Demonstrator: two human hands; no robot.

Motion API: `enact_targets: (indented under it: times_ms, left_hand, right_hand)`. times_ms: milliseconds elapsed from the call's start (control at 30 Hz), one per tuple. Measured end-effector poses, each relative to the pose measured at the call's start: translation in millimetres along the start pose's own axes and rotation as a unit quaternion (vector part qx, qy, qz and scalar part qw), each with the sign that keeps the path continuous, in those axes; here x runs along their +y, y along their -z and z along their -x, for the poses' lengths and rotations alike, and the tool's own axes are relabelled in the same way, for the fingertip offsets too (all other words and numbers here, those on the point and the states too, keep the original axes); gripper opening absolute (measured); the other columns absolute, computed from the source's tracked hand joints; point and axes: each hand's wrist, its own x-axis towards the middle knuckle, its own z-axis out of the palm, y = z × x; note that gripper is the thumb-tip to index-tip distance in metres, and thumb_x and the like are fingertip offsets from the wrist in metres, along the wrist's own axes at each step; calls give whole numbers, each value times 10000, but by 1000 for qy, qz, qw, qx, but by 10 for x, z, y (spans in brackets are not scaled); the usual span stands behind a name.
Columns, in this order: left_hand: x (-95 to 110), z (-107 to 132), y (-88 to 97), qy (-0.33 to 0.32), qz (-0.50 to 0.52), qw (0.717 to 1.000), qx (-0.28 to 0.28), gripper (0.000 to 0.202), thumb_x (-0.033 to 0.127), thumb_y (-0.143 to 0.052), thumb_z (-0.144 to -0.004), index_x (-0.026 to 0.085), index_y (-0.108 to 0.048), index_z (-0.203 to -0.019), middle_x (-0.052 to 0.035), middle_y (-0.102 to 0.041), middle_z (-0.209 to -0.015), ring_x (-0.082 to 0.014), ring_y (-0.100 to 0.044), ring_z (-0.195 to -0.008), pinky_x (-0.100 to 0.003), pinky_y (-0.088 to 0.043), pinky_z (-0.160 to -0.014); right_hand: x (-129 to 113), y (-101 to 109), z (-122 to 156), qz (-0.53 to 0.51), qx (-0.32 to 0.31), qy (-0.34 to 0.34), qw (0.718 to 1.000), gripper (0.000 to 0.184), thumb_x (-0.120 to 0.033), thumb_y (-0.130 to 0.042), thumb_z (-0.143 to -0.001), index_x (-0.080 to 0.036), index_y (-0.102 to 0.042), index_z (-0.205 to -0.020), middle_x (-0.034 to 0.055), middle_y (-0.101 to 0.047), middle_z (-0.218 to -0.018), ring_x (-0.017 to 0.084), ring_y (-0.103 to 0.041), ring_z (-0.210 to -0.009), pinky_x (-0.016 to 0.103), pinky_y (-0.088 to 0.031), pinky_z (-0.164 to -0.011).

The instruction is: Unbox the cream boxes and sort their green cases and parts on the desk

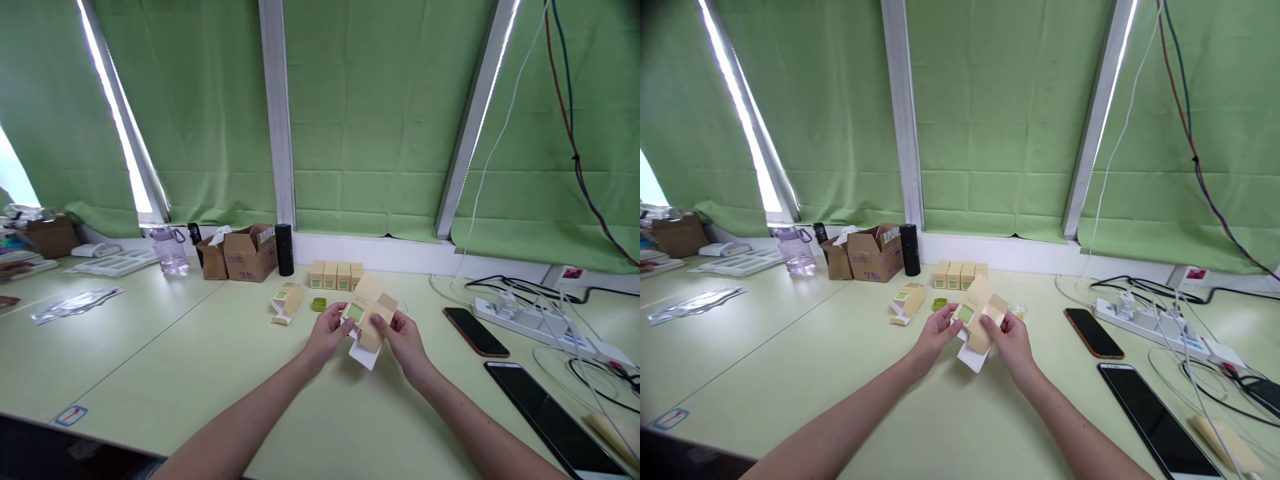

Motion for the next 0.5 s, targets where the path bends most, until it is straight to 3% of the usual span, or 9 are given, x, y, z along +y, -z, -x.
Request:
enact_targets:
  times_ms: [267, 500]
  left_hand:
    - [27, -26, 24, -13, -38, 999, 15, 457, 547, -840, -763, 167, -652, -932, -54, -731, -869, -185, -685, -783, -281, -512, -716]
    - [19, -16, 91, -133, -148, 974, 104, 322, 484, -736, -880, 193, -608, -930, -50, -712, -876, -188, -678, -806, -307, -536, -739]
  right_hand:
    - [-38, -21, 31, -7, -9, 7, 1000, 629, -718, -860, -604, -221, -757, -975, 125, -794, -1059, 335, -711, -990, 438, -572, -846]
    - [-55, 45, 42, 0, -36, 83, 996, 417, -633, -776, -772, -231, -725, -871, 49, -726, -794, 241, -651, -832, 366, -506, -832]
